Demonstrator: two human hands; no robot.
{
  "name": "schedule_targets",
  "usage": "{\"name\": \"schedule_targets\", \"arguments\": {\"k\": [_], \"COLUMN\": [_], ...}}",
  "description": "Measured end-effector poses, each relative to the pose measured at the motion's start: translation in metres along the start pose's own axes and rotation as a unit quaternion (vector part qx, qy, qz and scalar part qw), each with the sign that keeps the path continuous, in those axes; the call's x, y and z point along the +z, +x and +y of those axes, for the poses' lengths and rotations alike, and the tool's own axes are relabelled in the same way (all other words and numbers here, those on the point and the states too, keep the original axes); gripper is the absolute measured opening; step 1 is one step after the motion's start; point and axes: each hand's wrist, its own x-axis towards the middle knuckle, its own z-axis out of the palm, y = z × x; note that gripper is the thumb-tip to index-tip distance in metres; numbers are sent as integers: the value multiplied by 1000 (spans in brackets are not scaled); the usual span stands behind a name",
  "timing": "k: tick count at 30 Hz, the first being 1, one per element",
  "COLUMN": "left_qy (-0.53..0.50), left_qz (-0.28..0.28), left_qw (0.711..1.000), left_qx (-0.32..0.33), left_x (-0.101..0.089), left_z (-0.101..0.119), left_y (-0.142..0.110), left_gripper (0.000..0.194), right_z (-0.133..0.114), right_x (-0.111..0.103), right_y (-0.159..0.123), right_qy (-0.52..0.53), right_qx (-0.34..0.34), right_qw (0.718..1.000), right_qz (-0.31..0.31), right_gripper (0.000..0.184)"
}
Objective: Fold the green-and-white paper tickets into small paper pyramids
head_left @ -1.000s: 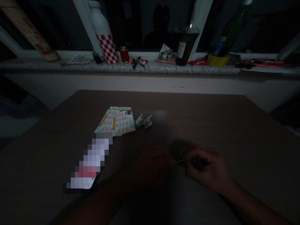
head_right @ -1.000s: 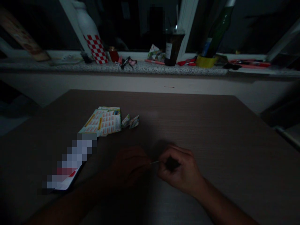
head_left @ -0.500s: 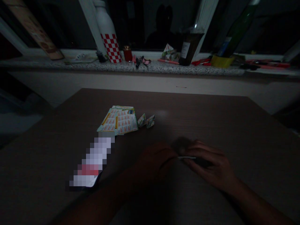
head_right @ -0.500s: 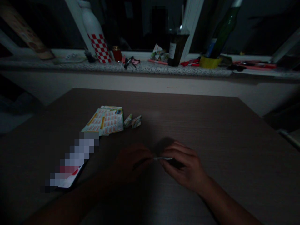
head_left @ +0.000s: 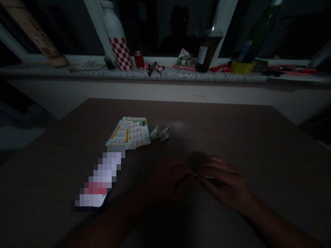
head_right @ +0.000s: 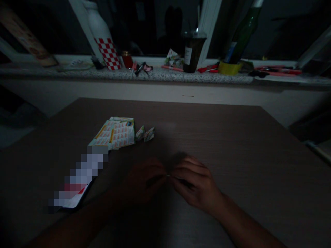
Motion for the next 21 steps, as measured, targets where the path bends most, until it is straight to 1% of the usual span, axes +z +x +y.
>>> {"name": "schedule_targets", "arguments": {"k": [3, 6, 13, 17, 21], "left_qy": [-1, -2, 34, 33, 55], "left_qz": [11, 21, 11, 11, -5], "left_qw": [1000, 1000, 999, 999, 997], "left_qx": [-11, 1, -22, -22, -57], "left_x": [-1, -2, 1, -2, -7], "left_z": [2, 3, 6, 6, 3], "left_y": [0, 2, 3, 4, 4], "left_gripper": [8, 6, 5, 7, 8], "right_z": [1, 0, -4, -7, -8], "right_x": [2, 1, 3, 2, -1], "right_y": [-2, -3, 0, -1, -2], "right_qy": [-1, -2, -6, 0, 12], "right_qx": [-7, -24, -39, -43, -20], "right_qw": [1000, 1000, 999, 999, 999], "right_qz": [1, -1, -10, 14, 44], "right_gripper": [23, 26, 24, 27, 26]}}
